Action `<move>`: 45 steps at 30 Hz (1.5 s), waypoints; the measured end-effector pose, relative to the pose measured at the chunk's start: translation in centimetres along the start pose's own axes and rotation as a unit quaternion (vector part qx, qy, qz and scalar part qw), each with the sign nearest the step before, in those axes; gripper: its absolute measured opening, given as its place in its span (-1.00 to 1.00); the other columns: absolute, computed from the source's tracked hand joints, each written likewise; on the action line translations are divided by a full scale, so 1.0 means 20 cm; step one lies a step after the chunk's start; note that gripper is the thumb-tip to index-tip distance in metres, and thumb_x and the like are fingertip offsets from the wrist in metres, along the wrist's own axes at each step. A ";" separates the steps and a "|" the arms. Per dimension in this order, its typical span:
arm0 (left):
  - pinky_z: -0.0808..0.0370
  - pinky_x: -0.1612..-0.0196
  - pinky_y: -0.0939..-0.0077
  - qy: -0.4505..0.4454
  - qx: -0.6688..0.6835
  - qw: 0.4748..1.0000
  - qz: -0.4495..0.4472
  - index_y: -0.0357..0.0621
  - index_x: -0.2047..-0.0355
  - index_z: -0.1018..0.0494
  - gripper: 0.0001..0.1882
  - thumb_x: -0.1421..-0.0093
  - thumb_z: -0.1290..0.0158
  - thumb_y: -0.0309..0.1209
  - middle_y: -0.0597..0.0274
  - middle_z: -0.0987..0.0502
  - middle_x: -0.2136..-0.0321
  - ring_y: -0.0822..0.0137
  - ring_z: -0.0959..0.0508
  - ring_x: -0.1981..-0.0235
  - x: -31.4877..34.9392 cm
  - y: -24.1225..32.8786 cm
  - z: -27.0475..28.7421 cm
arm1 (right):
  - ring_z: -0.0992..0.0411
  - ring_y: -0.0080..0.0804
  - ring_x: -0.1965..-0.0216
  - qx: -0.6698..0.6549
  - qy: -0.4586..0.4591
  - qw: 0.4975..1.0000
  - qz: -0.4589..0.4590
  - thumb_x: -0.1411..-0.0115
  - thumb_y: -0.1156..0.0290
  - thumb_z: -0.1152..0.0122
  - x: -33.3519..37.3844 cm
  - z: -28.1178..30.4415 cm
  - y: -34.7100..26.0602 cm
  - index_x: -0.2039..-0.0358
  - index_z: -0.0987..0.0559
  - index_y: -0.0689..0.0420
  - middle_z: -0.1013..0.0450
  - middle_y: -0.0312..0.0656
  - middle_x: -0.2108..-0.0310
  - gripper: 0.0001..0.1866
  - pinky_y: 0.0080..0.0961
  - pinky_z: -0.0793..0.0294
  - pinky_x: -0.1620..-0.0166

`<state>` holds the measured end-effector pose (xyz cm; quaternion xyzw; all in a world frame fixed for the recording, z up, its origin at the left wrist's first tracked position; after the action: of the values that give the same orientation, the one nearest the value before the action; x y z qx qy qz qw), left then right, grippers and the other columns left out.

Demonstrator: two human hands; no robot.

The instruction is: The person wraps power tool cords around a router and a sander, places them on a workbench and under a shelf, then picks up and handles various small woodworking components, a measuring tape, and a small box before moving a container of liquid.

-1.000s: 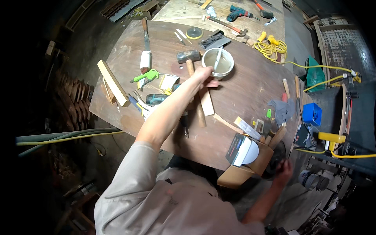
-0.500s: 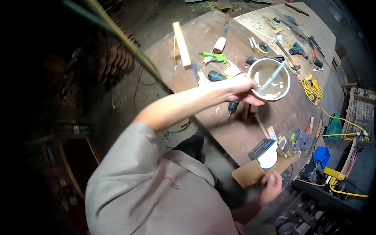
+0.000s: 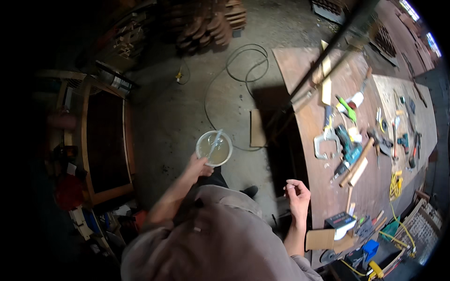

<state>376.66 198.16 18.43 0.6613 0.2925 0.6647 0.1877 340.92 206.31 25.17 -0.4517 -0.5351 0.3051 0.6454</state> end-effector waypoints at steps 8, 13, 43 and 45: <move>-0.55 0.68 0.47 0.144 0.034 0.988 0.035 -0.17 0.01 -0.28 -0.64 -0.15 0.10 -0.45 0.07 -0.56 0.47 0.32 -0.58 0.64 -0.32 0.14 0.93 | -0.48 -0.22 0.49 0.305 -0.141 0.918 0.210 -0.09 0.53 -0.22 -0.75 -1.17 -0.40 0.26 -0.59 0.18 -0.49 -0.06 0.39 -0.83 -0.46 -0.45 0.42; -0.51 0.70 0.53 0.064 0.082 0.993 -0.048 -0.13 -0.11 -0.23 -0.57 -0.20 0.10 -0.47 0.14 -0.55 0.42 0.39 -0.55 0.66 -0.61 0.67 0.98 | -0.43 -0.07 0.24 0.362 -0.257 0.786 0.430 -0.01 0.48 -0.25 -1.14 -1.97 -0.59 0.27 -0.62 0.07 -0.44 -0.07 0.19 -0.78 -0.31 -0.49 0.25; -0.60 0.58 0.45 -0.210 -0.080 0.972 -0.074 -0.15 -0.03 -0.14 -0.60 -0.17 0.13 -0.50 0.04 -0.54 0.46 0.27 -0.60 0.60 -3.18 3.73 -1.01 | -0.24 -0.56 0.65 0.348 0.106 0.909 0.205 -0.29 0.29 -0.09 -4.23 -1.16 -2.38 0.37 -0.58 0.14 -0.33 -0.30 0.69 -0.79 -0.52 -0.23 0.55; -0.61 0.58 0.44 -0.229 -0.063 0.969 -0.073 -0.16 -0.01 -0.16 -0.61 -0.15 0.09 -0.49 0.04 -0.55 0.46 0.27 -0.60 0.61 -3.34 3.86 -1.11 | -0.19 -0.65 0.62 0.237 0.116 0.944 0.199 -0.32 0.23 -0.05 -4.35 -0.94 -2.62 0.36 -0.58 0.16 -0.28 -0.42 0.68 -0.73 -0.64 -0.16 0.53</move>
<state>368.91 94.00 17.14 0.7594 0.2472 0.4971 0.3391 333.48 103.98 36.32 -0.4153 -0.2678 0.4909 0.7175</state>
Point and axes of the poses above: each hand's wrist, its own x-axis away from the middle knuckle, its own z-axis out of the back of the hand, y = z × x, the point moved 2 cm from there along -x, towards the middle knuckle
